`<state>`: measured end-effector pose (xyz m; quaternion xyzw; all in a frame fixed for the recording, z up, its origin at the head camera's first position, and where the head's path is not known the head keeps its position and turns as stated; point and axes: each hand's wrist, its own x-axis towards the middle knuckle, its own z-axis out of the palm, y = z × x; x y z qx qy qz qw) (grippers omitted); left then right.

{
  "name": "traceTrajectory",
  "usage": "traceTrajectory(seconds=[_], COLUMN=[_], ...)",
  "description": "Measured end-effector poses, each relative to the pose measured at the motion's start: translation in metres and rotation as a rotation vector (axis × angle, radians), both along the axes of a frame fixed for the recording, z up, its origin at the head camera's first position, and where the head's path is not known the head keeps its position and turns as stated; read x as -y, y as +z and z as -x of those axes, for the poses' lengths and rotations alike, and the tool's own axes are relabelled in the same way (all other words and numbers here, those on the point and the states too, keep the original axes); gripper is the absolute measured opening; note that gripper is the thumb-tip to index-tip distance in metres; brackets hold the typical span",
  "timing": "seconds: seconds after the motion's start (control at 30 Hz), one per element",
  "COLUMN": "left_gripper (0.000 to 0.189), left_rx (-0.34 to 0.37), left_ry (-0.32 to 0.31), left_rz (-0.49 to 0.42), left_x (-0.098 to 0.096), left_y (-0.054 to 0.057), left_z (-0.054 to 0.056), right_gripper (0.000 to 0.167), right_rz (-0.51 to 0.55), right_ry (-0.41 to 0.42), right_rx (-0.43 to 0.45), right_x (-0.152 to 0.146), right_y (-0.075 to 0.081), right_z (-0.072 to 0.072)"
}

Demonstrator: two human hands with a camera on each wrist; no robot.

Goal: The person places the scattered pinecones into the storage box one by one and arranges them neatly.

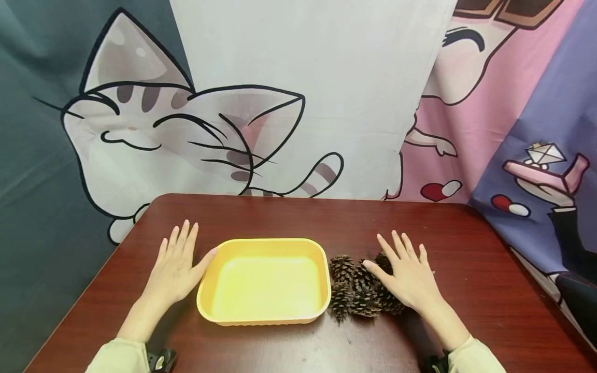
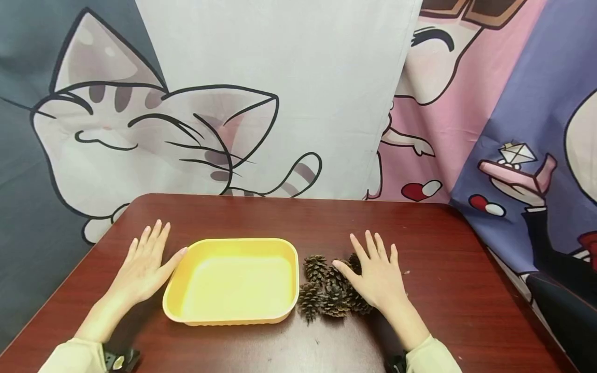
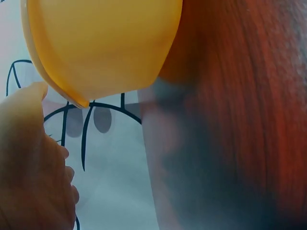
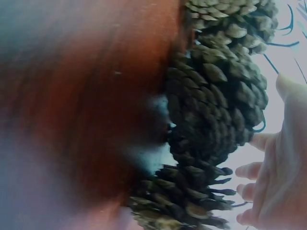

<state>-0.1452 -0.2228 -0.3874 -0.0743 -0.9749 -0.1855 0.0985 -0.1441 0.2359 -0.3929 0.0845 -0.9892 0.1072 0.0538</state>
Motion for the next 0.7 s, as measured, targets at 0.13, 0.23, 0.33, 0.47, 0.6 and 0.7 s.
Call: traceTrajectory(seconds=[0.13, 0.23, 0.33, 0.47, 0.6, 0.7], left_gripper=[0.081, 0.081, 0.082, 0.085, 0.084, 0.083], left_rx=[0.021, 0.035, 0.034, 0.032, 0.046, 0.111], left_ry=[-0.003, -0.007, -0.007, -0.009, -0.021, -0.031], left_rz=[-0.01, -0.026, -0.037, -0.042, -0.083, -0.164], left_x=[-0.0008, -0.0019, -0.003, -0.0043, -0.0053, -0.0054], left_y=[0.001, 0.0036, 0.0052, 0.0057, 0.0057, 0.007], left_z=[0.0014, 0.0034, 0.0042, 0.0037, 0.0017, 0.0003], right_gripper=[0.08, 0.08, 0.079, 0.079, 0.077, 0.077], right_rz=[-0.001, 0.006, 0.017, 0.038, 0.064, 0.08], right_ry=[0.001, 0.002, 0.005, 0.001, 0.002, 0.008], right_rx=[0.002, -0.01, -0.015, -0.014, -0.037, -0.057], right_x=[-0.0008, -0.0008, -0.0002, -0.0006, -0.0027, -0.0049], right_y=[-0.003, -0.0032, -0.0022, -0.0008, -0.0006, 0.0005], right_z=[0.001, 0.0013, 0.0002, -0.0031, -0.0053, -0.0079])
